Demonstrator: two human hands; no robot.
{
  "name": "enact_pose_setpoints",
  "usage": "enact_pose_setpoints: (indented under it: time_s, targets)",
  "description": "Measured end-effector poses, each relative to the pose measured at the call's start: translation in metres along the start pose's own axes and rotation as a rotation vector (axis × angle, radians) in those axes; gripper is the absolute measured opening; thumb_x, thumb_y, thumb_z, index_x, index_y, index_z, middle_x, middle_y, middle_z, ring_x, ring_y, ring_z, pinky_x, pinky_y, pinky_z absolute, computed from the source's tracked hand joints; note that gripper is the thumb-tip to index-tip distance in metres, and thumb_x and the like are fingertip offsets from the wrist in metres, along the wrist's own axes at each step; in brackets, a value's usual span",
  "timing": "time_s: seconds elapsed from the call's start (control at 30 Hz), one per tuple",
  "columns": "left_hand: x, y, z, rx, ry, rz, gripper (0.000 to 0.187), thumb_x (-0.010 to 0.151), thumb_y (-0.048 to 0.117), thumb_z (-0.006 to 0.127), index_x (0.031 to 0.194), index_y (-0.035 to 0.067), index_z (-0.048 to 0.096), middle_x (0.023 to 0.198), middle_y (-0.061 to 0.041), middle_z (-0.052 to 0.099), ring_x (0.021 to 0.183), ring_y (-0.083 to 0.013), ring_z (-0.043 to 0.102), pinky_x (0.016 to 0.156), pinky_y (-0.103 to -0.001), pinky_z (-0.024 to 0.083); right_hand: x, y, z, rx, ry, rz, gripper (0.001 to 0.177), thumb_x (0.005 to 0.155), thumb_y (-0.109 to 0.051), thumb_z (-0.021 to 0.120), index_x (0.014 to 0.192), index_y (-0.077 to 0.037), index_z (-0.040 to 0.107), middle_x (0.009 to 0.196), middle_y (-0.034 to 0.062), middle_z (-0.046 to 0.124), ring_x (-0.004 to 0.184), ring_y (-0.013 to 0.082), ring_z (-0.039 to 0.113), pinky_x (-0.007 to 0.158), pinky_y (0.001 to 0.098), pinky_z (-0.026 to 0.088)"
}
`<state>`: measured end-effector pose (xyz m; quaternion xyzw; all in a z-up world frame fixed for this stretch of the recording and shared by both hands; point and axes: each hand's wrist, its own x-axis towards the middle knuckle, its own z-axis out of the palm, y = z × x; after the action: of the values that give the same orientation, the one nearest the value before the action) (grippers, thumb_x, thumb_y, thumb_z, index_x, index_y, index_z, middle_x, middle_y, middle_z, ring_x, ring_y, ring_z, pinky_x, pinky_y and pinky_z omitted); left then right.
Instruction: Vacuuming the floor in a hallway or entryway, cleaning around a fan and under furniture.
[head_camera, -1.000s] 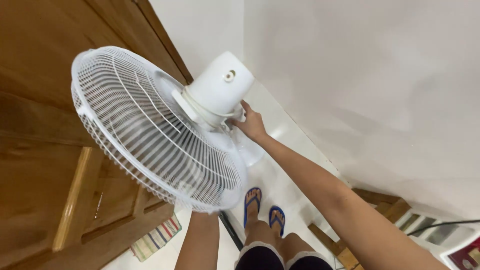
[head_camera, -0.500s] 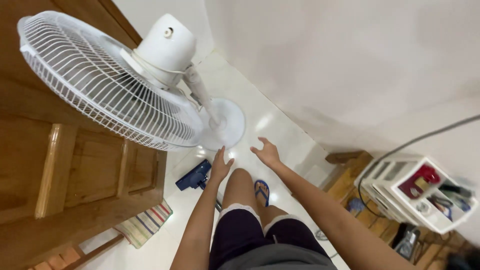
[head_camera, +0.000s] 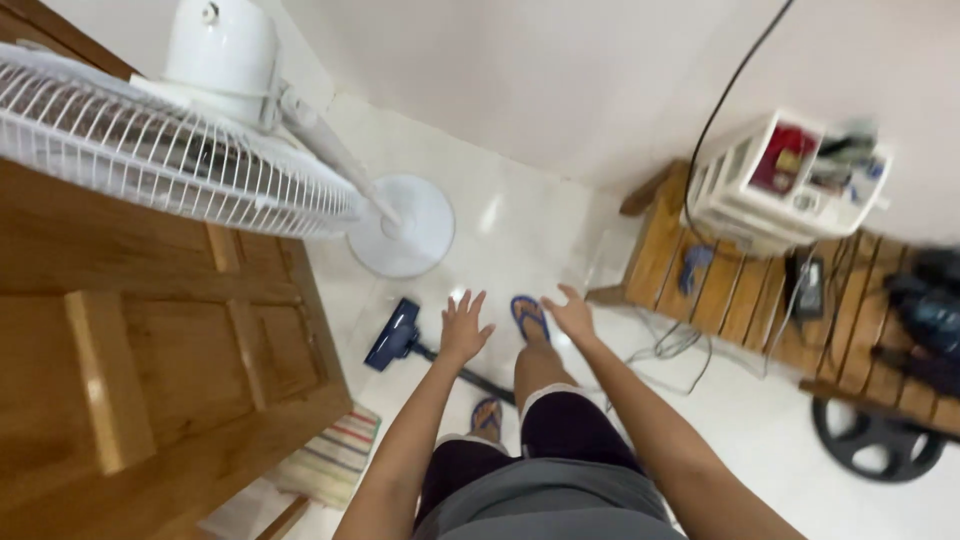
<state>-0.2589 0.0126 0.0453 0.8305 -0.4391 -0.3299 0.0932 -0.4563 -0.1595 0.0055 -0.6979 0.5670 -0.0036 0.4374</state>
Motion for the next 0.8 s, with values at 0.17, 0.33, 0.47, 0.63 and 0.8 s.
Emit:
enact_pose_setpoints:
  time_s: [0.17,0.33,0.47,0.63,0.8]
  targets:
    - [-0.057,-0.002,0.011,0.093,-0.018,0.05,0.081,0.089,0.04,0.074,0.157,0.025,0.032,0.165,-0.013,0.027,0.148,-0.0498,0.021,0.117,-0.061,0.027,-0.099,0.04,-0.015,0.194,0.128,0.141,0.077,0.081,-0.049,0.076,0.143,-0.007,0.057,0.141,0.0203,0.061,0.132,0.0345,0.059,0.109,0.0391,0.045]
    - [-0.08,0.013,0.018,-0.108,0.049,-0.011,0.076,0.089,0.029,0.073,0.155,0.02,0.038,0.145,-0.014,0.049,0.132,-0.0381,0.047,0.107,-0.048,0.046,-0.162,0.114,-0.019,0.305,0.219,0.307,0.074,0.083,-0.046,0.074,0.144,-0.007,0.056,0.146,0.0173,0.059,0.136,0.0307,0.055,0.111,0.0368,0.042]
    - [-0.096,0.03,0.056,0.008,0.022,0.062,0.075,0.09,0.03,0.073,0.156,0.018,0.038,0.141,-0.016,0.049,0.125,-0.039,0.05,0.1,-0.049,0.05,-0.202,0.177,-0.008,0.359,0.25,0.396,0.074,0.084,-0.046,0.073,0.144,-0.006,0.056,0.145,0.0175,0.06,0.136,0.0302,0.056,0.111,0.0368,0.043]
    - [-0.119,0.07,0.113,0.106,-0.153,0.175,0.073,0.09,0.032,0.073,0.153,0.019,0.039,0.139,-0.016,0.048,0.125,-0.0378,0.05,0.098,-0.048,0.051,-0.242,0.268,0.012,0.273,0.241,0.428,0.067,0.085,-0.047,0.071,0.136,-0.004,0.062,0.126,0.0181,0.071,0.115,0.0298,0.069,0.098,0.0372,0.053]
    - [-0.132,0.103,0.192,0.206,-0.22,0.288,0.072,0.09,0.033,0.072,0.153,0.019,0.041,0.137,-0.016,0.051,0.124,-0.0384,0.052,0.099,-0.049,0.051,-0.299,0.375,0.021,0.203,0.205,0.442,0.059,0.085,-0.049,0.069,0.127,-0.007,0.07,0.105,0.0137,0.081,0.103,0.0272,0.075,0.095,0.0358,0.056]
